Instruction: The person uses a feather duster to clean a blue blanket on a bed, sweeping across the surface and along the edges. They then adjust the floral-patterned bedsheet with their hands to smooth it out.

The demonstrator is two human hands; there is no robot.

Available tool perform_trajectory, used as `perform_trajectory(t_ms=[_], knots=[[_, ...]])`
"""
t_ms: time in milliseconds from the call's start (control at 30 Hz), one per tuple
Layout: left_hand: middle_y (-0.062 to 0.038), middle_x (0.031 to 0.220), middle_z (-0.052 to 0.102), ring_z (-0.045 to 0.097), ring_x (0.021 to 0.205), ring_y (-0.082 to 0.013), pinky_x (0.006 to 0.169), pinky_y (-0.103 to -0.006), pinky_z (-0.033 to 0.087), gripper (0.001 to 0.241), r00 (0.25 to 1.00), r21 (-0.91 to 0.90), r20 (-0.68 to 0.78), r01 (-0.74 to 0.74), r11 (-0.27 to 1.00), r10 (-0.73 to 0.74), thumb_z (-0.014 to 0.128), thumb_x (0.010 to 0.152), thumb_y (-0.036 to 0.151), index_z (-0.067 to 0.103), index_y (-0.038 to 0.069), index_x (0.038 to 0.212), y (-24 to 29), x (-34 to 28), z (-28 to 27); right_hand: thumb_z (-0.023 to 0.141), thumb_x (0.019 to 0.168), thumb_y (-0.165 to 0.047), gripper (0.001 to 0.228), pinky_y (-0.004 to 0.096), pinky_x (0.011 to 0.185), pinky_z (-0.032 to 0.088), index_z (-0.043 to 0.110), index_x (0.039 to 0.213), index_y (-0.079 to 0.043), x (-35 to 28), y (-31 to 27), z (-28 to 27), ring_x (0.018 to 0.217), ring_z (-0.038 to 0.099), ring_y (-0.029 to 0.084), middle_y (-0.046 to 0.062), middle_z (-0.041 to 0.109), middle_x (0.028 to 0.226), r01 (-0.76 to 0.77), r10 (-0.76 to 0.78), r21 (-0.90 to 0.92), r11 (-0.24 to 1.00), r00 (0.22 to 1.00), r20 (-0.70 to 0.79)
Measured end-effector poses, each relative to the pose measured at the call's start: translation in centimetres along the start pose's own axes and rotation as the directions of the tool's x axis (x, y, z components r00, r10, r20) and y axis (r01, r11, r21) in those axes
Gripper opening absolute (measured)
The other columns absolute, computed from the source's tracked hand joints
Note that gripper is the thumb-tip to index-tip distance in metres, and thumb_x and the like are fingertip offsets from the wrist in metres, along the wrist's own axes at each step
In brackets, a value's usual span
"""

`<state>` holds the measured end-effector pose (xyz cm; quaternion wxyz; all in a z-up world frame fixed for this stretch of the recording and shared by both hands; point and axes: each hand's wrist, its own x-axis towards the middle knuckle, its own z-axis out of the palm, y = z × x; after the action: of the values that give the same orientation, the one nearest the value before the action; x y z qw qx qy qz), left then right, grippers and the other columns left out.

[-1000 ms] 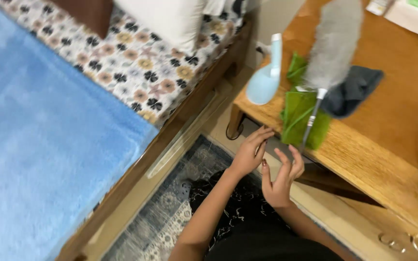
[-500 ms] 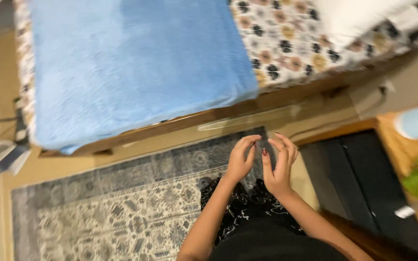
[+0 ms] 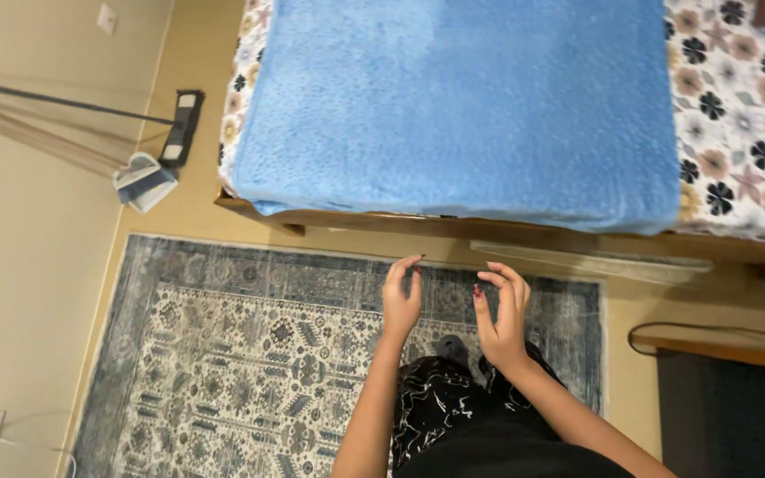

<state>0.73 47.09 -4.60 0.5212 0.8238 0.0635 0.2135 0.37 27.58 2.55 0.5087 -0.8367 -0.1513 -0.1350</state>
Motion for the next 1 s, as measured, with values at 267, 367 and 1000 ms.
perform_trajectory(t_ms=[267,367,1000], knots=[[-0.014,0.117,0.072,0.069,0.113,-0.0282,0.101,-0.0360,0.051,0.020,0.988,-0.033,-0.098,0.117,0.993,-0.119,0.060,0.098,0.003,0.069,0.002,0.115,-5.3,4.8,-6.3,0.060,0.101,-0.019,0.027,0.047,0.116,0.031,0.060,0.124,-0.005,4.7,0.1,9.1,0.134,0.045,0.033,0.014,0.053,0.140,-0.048,0.045,0.028,0.998,0.992,0.115],[-0.014,0.115,0.072,0.070,0.110,-0.0280,0.099,-0.0360,0.053,0.021,0.981,-0.009,-0.114,0.155,0.988,-0.155,0.060,0.097,0.004,0.070,0.003,0.115,-7.1,8.3,-8.6,0.063,0.100,-0.019,0.026,0.045,0.113,0.033,0.061,0.121,-0.005,7.4,1.1,13.0,0.132,0.047,0.033,0.014,0.056,0.136,-0.051,0.044,0.052,0.997,0.990,0.137],[-0.013,0.114,0.070,0.068,0.104,-0.0263,0.086,-0.0370,0.054,0.019,0.926,0.096,-0.257,0.309,0.946,-0.277,0.067,0.093,0.012,0.074,0.007,0.110,-31.0,34.4,-24.6,0.069,0.097,-0.018,0.022,0.029,0.077,0.057,0.068,0.111,-0.002,16.7,10.1,47.0,0.085,0.067,0.011,0.005,0.073,0.096,-0.676,0.343,0.115,0.728,0.504,0.792]])
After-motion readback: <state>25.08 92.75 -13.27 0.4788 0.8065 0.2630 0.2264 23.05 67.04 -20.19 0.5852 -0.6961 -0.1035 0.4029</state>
